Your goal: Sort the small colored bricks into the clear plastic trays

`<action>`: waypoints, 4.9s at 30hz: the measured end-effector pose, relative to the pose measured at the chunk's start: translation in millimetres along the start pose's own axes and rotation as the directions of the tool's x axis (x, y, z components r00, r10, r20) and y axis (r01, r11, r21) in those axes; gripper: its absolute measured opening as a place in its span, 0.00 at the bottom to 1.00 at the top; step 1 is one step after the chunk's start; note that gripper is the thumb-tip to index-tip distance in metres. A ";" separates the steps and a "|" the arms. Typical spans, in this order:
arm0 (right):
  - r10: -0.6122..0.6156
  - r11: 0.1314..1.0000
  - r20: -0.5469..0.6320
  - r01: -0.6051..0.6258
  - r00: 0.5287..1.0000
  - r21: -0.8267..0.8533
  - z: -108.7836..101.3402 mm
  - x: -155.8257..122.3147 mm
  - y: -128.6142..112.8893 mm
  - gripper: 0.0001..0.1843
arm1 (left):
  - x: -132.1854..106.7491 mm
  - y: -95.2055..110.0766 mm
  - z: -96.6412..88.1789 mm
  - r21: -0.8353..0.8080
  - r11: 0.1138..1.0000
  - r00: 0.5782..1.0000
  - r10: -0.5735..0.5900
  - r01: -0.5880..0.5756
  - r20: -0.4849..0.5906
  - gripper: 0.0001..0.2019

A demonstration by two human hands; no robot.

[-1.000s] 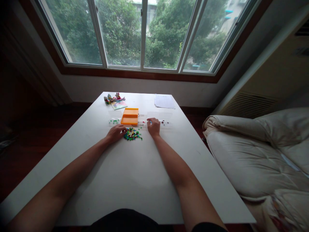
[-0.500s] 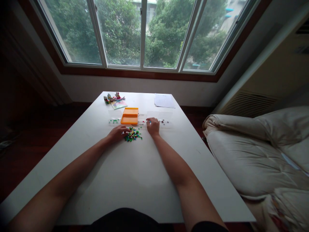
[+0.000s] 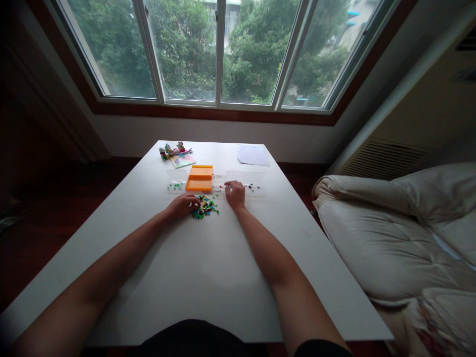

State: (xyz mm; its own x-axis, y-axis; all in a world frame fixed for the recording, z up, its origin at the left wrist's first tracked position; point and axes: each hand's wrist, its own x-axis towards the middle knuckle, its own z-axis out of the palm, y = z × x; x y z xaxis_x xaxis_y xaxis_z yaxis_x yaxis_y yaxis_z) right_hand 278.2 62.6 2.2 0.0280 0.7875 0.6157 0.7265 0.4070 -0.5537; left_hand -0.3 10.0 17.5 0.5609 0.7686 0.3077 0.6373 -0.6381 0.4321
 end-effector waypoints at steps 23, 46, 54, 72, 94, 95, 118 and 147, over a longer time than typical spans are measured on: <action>-0.223 0.975 0.154 0.217 0.963 0.052 1.6 -8.4 -17.8 0.11 | -4.5 -25.4 -11.3 -0.060 0.940 0.846 -0.328 0.335 -0.421 0.08; -0.185 0.982 0.185 0.174 0.965 0.072 3.4 -7.8 -12.6 0.12 | -6.5 -56.5 -10.3 -0.459 0.812 0.616 -0.577 0.361 -0.536 0.10; -0.197 0.980 0.186 0.187 0.963 0.067 3.2 -7.7 -12.9 0.11 | -6.5 -63.6 -6.3 -0.534 0.779 0.627 -0.603 0.329 -0.493 0.25; -0.530 0.841 0.411 0.521 0.742 0.145 -1.7 -17.7 -57.9 0.08 | -7.9 -53.0 -7.6 -0.367 0.864 0.733 -0.491 0.343 -0.471 0.15; -0.538 0.792 0.539 0.607 0.648 0.062 13.0 -46.9 -96.5 0.14 | -6.9 -45.7 -8.7 -0.240 0.915 0.818 -0.399 0.324 -0.415 0.13; -0.532 0.795 0.539 0.604 0.653 0.053 13.6 -47.3 -96.4 0.14 | -6.8 -45.6 -8.6 -0.240 0.916 0.819 -0.397 0.322 -0.415 0.13; -0.541 0.799 0.542 0.594 0.643 0.094 13.3 -49.4 -98.3 0.09 | -6.5 -44.9 -7.4 -0.221 0.923 0.832 -0.382 0.317 -0.403 0.13; -0.063 0.993 0.041 0.058 0.997 0.102 -14.1 3.6 -12.7 0.11 | -0.9 5.0 -34.4 0.060 0.998 0.977 -0.032 0.020 0.209 0.10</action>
State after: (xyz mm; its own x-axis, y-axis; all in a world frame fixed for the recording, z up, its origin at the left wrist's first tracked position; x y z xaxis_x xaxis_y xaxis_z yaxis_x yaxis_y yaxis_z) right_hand 278.8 53.8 19.3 -0.0460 0.7787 0.6257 0.6528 0.4975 -0.5712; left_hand -15.8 7.7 48.6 0.6382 0.7620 0.1103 0.6789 -0.6245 0.3861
